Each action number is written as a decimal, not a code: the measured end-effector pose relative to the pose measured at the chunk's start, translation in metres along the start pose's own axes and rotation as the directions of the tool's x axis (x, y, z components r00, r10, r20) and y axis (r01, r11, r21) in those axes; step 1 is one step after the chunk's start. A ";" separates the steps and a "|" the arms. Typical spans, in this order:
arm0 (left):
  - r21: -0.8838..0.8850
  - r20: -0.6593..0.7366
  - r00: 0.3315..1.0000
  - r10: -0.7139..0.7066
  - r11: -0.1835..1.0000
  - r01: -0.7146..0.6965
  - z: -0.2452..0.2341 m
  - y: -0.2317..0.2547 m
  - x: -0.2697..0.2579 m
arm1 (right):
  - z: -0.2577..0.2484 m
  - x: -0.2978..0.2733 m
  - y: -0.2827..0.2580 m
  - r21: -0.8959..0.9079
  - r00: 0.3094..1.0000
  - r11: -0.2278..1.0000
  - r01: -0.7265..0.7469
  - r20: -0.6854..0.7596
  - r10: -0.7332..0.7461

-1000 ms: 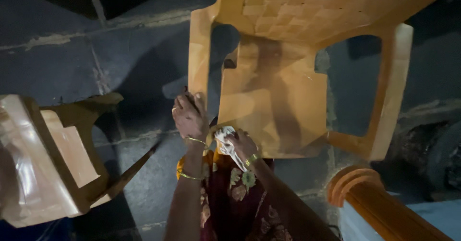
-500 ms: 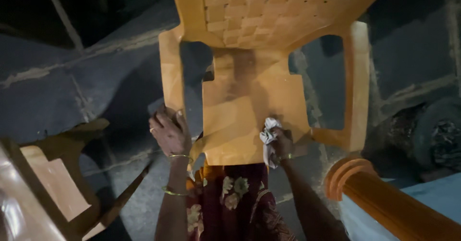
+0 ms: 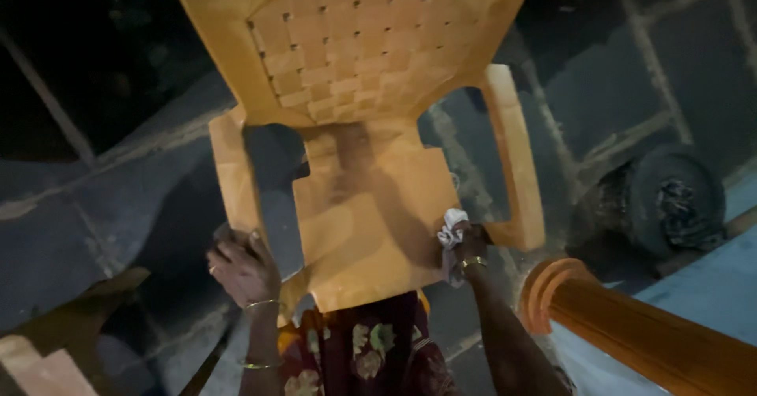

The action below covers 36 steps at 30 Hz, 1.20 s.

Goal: The person wipes a beige plastic chair with a white cloth, cleaning the seat, backrest, and armrests. The person then moves to a second identical chair and repeats the wiping process on its surfaces.

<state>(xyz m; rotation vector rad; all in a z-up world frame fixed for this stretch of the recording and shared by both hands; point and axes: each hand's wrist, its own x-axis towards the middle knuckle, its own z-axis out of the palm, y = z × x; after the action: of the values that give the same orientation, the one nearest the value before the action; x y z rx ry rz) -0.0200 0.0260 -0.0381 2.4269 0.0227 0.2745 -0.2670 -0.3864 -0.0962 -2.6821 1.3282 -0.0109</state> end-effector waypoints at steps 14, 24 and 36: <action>0.138 0.011 0.997 0.070 0.988 -0.071 0.014 -0.016 0.000 | -0.208 0.007 -0.016 0.422 0.815 0.798 0.431 -0.562 -0.143; 0.357 -0.121 0.992 -0.035 0.931 0.077 0.049 -0.017 -0.009 | -0.190 0.046 -0.008 -0.004 0.961 0.997 -0.075 -0.268 0.071; 0.402 -0.140 0.990 -0.016 0.913 0.072 0.033 -0.005 0.001 | -0.198 0.047 -0.030 -0.126 0.979 0.974 -0.187 -0.104 0.175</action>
<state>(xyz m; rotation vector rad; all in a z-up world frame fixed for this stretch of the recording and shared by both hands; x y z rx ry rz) -0.0117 0.0087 -0.0660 2.8121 0.2143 0.4503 -0.2287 -0.4309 0.1010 -2.6866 1.6546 -0.0263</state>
